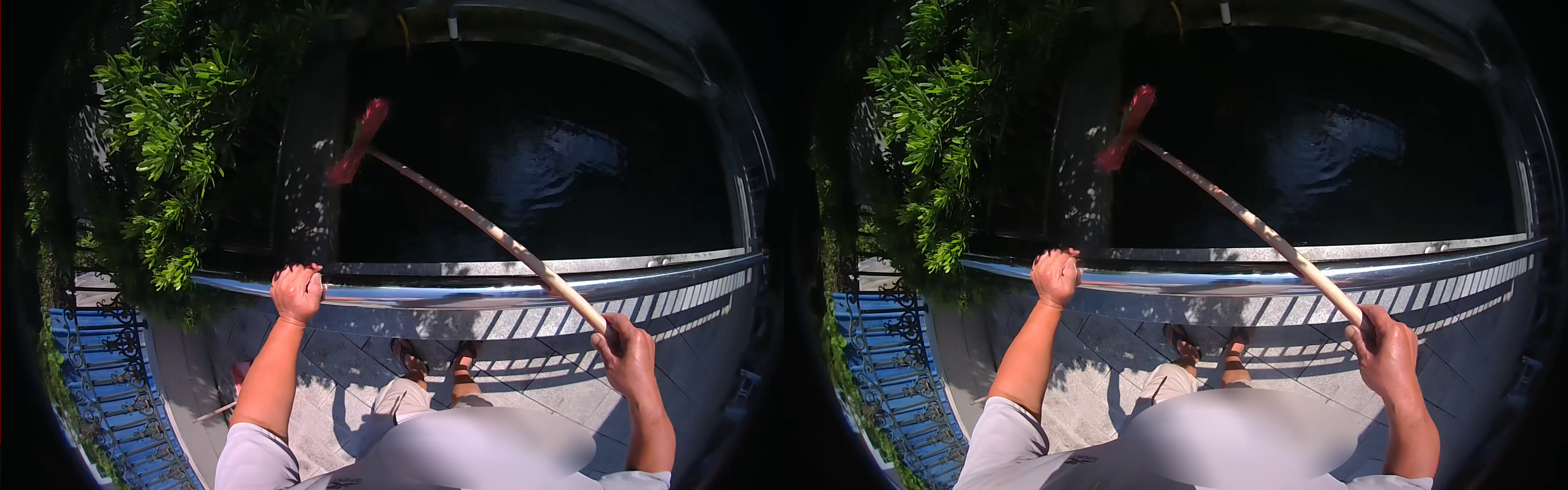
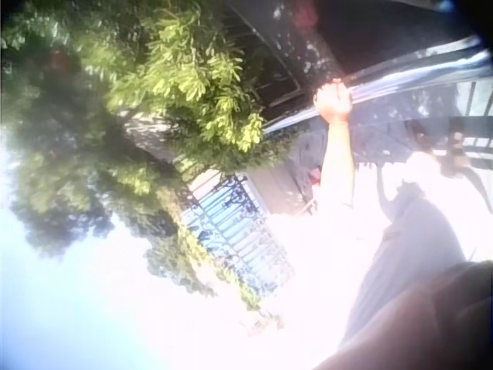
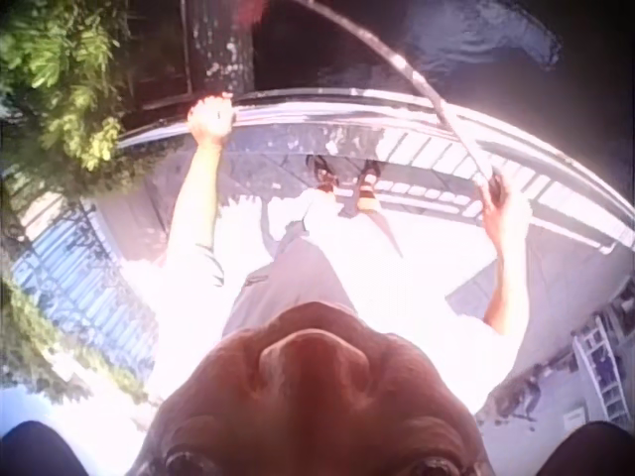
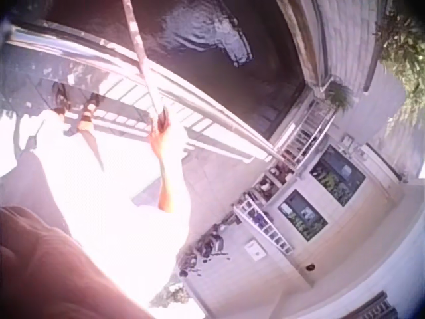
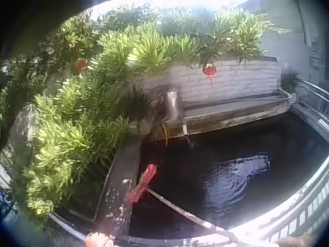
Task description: The person sweeps debris from an outdoor patio and around bushes into a dustpan using a broom.
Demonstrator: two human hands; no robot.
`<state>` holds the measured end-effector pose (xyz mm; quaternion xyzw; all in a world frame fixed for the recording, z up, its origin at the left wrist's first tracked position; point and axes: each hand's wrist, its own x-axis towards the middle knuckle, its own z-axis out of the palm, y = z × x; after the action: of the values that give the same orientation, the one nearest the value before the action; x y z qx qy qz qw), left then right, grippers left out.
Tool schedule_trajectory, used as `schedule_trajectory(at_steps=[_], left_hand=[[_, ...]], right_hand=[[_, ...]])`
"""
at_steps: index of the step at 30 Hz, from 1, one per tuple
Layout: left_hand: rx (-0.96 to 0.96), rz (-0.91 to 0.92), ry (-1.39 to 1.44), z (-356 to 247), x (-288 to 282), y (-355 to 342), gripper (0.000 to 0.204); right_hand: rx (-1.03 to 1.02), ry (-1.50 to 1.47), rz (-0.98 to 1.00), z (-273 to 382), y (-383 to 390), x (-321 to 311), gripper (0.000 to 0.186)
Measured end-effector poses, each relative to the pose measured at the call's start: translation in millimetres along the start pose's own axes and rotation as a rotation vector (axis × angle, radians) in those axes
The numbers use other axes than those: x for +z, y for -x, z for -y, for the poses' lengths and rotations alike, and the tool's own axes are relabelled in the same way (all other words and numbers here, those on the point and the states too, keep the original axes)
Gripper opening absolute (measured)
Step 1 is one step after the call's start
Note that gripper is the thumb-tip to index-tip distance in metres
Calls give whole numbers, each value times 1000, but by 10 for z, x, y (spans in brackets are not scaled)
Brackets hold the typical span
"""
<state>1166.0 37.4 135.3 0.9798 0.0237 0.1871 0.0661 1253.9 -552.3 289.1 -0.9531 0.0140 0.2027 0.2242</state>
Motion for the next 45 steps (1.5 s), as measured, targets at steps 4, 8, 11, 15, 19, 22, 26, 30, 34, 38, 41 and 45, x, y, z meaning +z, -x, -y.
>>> schedule_trajectory(at_steps=[4, 8, 11, 15, 19, 22, 26, 30, 34, 38, 41, 45], left_hand=[[4, -23, 33, -109, 16, -33, 26], [15, -85, 8, -91, 31, 34, 23], [13, -99, 10, -98, 13, 44, 24], [15, -103, 20, -66, 16, 47, 24], [16, -99, -12, -32, 13, 63, 23], [15, -94, -2, -36, 1, 60, 22], [40, -106, -10, -98, -4, 41, 21], [45, -125, 18, -88, 35, 52, 21], [43, -66, -23, -45, 10, 67, 21], [66, -75, -23, -55, 31, 49, 21], [65, -91, -16, -65, 13, 66, 21], [60, -98, -6, -115, 6, 43, 23]], right_hand=[[-28, -71, -214, -396, -66, 332, 29], [-108, -18, -425, -154, -379, 544, 38], [-296, 91, -673, 50, -613, 558, 43], [-433, 306, -862, 320, -742, 391, 53], [-530, 324, -834, 358, -578, 369, 55], [-513, 217, -666, 453, -278, 486, 49], [-405, -74, -340, 479, 76, 717, 48], [-213, -165, -69, 441, 135, 632, 44], [-100, -259, 76, 385, 121, 559, 51], [-21, -472, -37, 277, 56, 735, 50], [-134, -655, -237, 221, -314, 822, 49], [-169, -955, -327, 222, -891, 501, 50]])
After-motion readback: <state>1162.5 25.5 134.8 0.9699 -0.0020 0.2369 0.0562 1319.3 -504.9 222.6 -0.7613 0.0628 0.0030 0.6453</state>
